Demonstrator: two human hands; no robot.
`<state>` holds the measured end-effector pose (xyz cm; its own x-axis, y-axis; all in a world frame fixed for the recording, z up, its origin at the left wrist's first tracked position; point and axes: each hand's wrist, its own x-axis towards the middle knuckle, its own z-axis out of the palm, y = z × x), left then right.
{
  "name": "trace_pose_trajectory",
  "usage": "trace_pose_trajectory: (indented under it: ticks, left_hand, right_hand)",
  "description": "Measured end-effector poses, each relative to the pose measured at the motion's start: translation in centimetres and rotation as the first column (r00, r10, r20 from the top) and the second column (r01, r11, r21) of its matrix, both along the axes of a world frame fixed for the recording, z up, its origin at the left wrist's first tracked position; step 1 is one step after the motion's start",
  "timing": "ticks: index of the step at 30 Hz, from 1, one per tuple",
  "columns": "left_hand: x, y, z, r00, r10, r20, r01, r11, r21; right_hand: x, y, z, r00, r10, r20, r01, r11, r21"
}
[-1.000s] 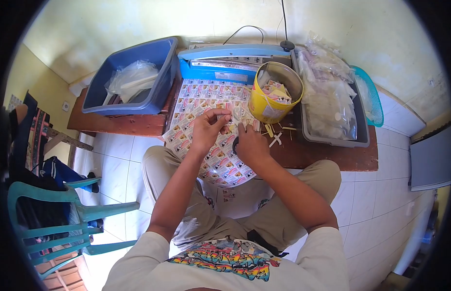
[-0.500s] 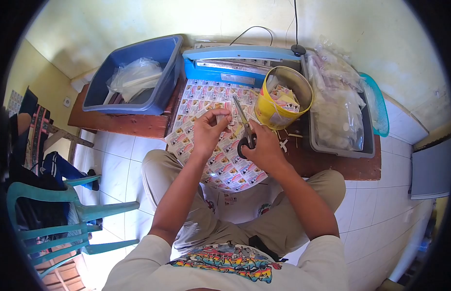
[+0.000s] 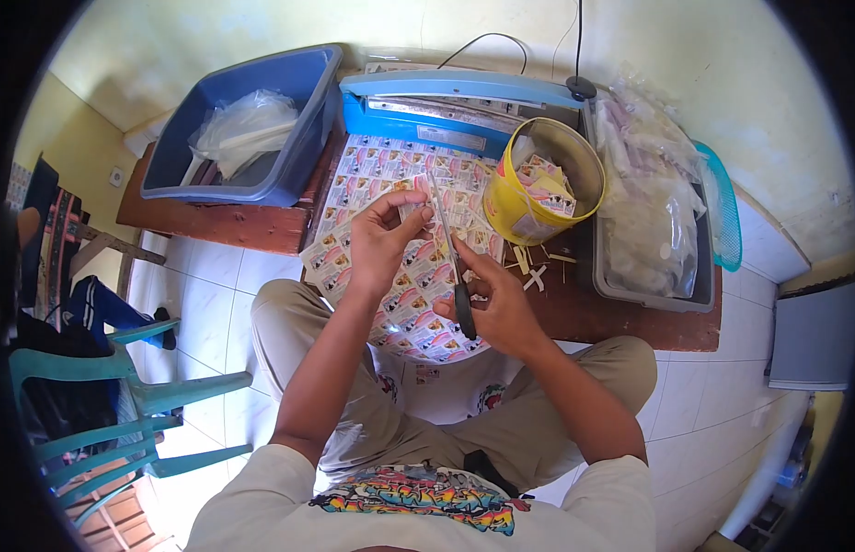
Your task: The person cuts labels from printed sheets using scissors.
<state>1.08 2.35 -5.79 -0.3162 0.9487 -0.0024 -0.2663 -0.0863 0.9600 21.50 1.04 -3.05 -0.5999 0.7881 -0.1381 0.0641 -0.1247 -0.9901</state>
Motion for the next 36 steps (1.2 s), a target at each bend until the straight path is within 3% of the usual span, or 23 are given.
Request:
trace_pose_trajectory:
  ticks: [9,12,14,36]
  left_hand:
    - [-0.04,0.14,-0.3,1.0,-0.012,0.021,0.011,0.999,0.033]
    - [0.09,0.14,-0.43,1.0,-0.013,0.003,0.013,0.999,0.031]
    - [0.15,0.15,-0.55,1.0,-0.014,0.002,0.014,0.999,0.036]
    - [0.42,-0.15,0.02,0.998,-0.056,-0.019,0.057,0.998,0.039]
  right_hand:
    - [-0.13,0.04,-0.45,0.999,0.01,-0.034,-0.012,0.997,-0.07]
    - [-0.16,0.0,-0.55,0.999,0.012,-0.04,-0.01,0.999,0.048]
    - [-0.16,-0.07,0.03,1.0,-0.001,0.005,0.001,1.0,-0.03]
    - [0.32,-0.06,0.17,1.0,0.012,0.007,-0.011,0.993,-0.114]
